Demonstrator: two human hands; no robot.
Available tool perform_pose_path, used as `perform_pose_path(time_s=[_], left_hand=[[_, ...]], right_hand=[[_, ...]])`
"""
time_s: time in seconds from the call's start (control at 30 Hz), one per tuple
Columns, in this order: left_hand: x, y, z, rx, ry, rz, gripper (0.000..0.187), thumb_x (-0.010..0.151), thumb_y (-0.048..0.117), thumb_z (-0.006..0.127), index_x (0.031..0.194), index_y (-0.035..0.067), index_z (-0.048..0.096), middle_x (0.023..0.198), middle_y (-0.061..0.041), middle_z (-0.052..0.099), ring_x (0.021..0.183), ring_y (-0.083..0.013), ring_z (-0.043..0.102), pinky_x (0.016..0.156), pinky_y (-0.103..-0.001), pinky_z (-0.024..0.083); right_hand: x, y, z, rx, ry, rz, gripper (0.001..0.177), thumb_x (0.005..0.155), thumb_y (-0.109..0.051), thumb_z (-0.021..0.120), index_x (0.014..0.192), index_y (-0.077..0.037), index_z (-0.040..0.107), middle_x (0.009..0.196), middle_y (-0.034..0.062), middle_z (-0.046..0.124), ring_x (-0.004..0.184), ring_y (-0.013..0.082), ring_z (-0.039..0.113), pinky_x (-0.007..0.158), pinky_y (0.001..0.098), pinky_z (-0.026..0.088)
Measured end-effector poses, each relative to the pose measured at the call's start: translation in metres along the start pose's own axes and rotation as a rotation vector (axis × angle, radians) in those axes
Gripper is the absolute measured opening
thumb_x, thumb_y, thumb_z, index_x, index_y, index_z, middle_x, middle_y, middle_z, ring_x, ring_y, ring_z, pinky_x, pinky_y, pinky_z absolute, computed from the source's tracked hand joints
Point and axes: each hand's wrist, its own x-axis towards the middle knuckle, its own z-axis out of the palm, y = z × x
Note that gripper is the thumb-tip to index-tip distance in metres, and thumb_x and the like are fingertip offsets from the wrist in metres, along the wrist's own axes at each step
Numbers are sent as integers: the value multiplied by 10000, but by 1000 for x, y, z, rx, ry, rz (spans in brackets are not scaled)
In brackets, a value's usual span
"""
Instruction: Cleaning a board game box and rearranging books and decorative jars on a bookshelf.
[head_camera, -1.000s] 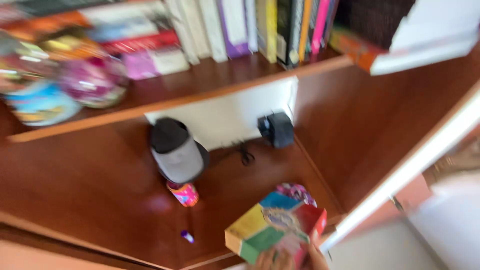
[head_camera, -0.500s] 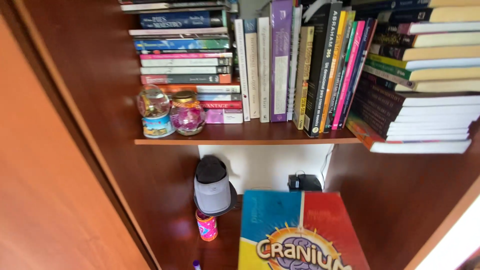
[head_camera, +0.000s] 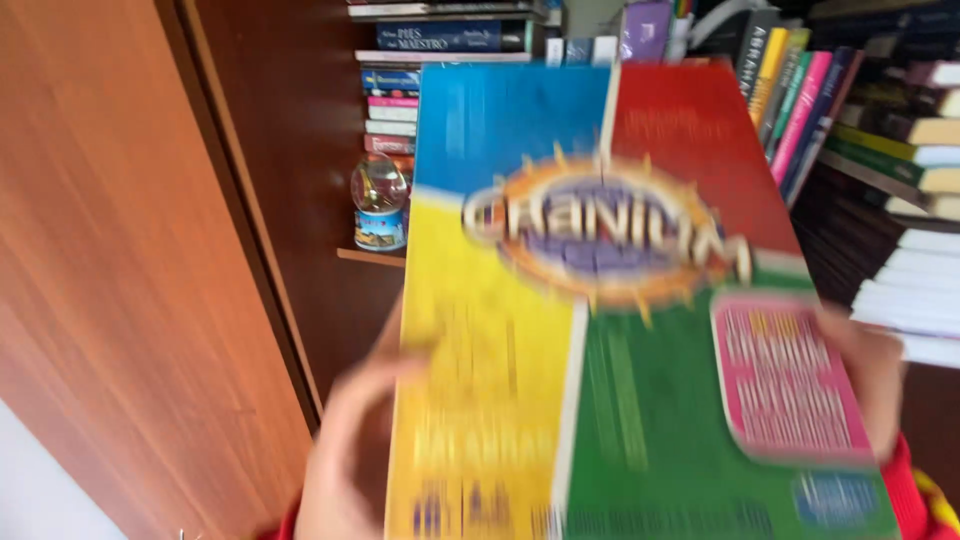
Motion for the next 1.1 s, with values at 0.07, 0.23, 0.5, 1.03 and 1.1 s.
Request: perform_pose_path(time_s=[0.07, 0.23, 0.5, 1.03, 1.1], left_hand=[[44, -19, -36, -55, 16, 23, 1040, 706, 146, 974, 1529, 103, 340, 1613, -151, 422, 1501, -322, 480, 1195, -539, 442], [138, -32, -87, -42, -20, 103, 1223, 680, 126, 992, 1633, 97, 226, 1682, -141, 344, 1551, -306, 424, 1238, -519, 442], [239, -78, -169, -210, 116, 402, 1284, 777, 117, 925, 1717, 54, 53, 1702, -147, 338, 1508, -286, 445, 1224, -451, 405], [295, -117, -223, -308, 144, 524, 1005, 992, 88, 812, 1718, 23, 120, 1661, -153, 425, 1470, -239, 477, 1272, -401, 386], [291, -113, -222, -309, 139, 556, 991, 1012, 92, 821, 1717, 40, 126, 1624, -139, 422, 1426, -231, 484, 1254, -390, 395]], right_hand=[[44, -22, 59, -3, -48, -43, 333, 1018, -336, 649, 1205, -60, 650, 1075, 111, 746, 887, 194, 720, 774, 334, 601], [123, -69, 195, -14, -123, -179, 338, 1040, -350, 657, 1200, -53, 652, 1070, 108, 748, 877, 180, 719, 771, 318, 600], [212, -69, 332, -76, -420, -328, 409, 978, -422, 614, 1114, -40, 667, 977, 128, 741, 796, 202, 721, 714, 339, 611], [331, -46, 401, -60, -489, -426, 425, 1009, -402, 588, 1199, -30, 667, 1078, 138, 753, 907, 208, 734, 817, 356, 621], [318, -59, 360, -80, -496, -426, 440, 1005, -409, 578, 1206, -27, 665, 1090, 144, 752, 923, 219, 737, 831, 368, 625]])
